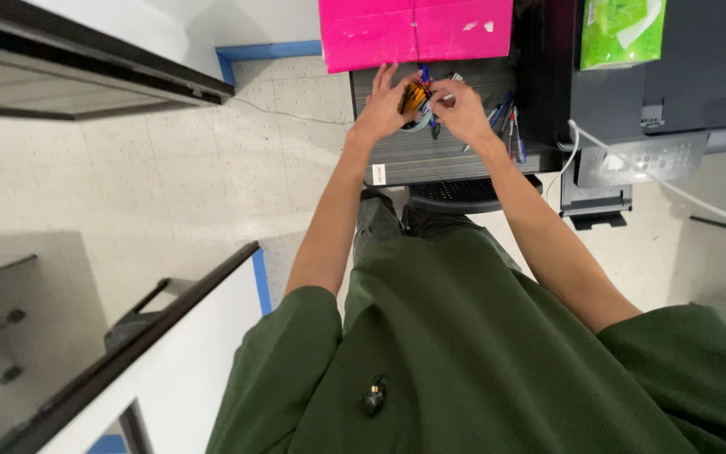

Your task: The person organizes various office supplies by moving items between a wall-mounted cabinet, a desk drawer, and a pencil cup on a nearby stand. The person removes a cable, small electronics, and adhesive notes from the cabinet, then retrieves a tray of pens, markers, and paper from a desk drawer before placing pencils and markers into a pencil cup.

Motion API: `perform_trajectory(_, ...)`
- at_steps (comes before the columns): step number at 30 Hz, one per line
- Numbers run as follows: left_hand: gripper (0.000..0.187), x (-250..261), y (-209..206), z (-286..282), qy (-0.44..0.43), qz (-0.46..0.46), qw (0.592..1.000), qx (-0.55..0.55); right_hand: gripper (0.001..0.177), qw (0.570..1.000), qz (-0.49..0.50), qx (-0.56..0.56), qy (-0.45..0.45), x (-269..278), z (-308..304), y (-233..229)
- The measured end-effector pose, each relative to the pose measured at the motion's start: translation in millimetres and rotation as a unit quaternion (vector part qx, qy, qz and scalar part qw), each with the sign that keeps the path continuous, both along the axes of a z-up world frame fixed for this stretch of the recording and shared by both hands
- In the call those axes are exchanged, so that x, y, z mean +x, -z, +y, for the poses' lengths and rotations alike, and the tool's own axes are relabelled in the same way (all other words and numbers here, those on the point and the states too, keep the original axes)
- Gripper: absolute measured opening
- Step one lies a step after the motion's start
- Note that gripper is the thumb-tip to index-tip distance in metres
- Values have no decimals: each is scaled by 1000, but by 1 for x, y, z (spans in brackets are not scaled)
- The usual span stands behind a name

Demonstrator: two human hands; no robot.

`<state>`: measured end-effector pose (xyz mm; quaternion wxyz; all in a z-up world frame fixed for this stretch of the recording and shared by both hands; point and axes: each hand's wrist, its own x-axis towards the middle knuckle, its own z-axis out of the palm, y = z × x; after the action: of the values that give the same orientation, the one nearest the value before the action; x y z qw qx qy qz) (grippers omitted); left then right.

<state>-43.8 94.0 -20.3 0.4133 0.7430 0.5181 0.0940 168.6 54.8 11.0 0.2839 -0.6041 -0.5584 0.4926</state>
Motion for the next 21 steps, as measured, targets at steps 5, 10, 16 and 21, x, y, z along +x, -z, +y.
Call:
perform_trajectory(5,85,-6,19,21,76,-43,996,33,35,996,-35,77,3,-12,0,-6)
perform_trajectory(10,71,-11,40,32,105,-54,991,62,54,994,-80,62,28,-24,2,-17)
perform_trajectory(16,92,-8,30,29,105,-62,992,44,26,985,-67,140,74,-34,-2,-9)
perform_trajectory(21,80,-4,13,33,104,-80,991,6,24,988,-22,66,140,-39,-4,-15)
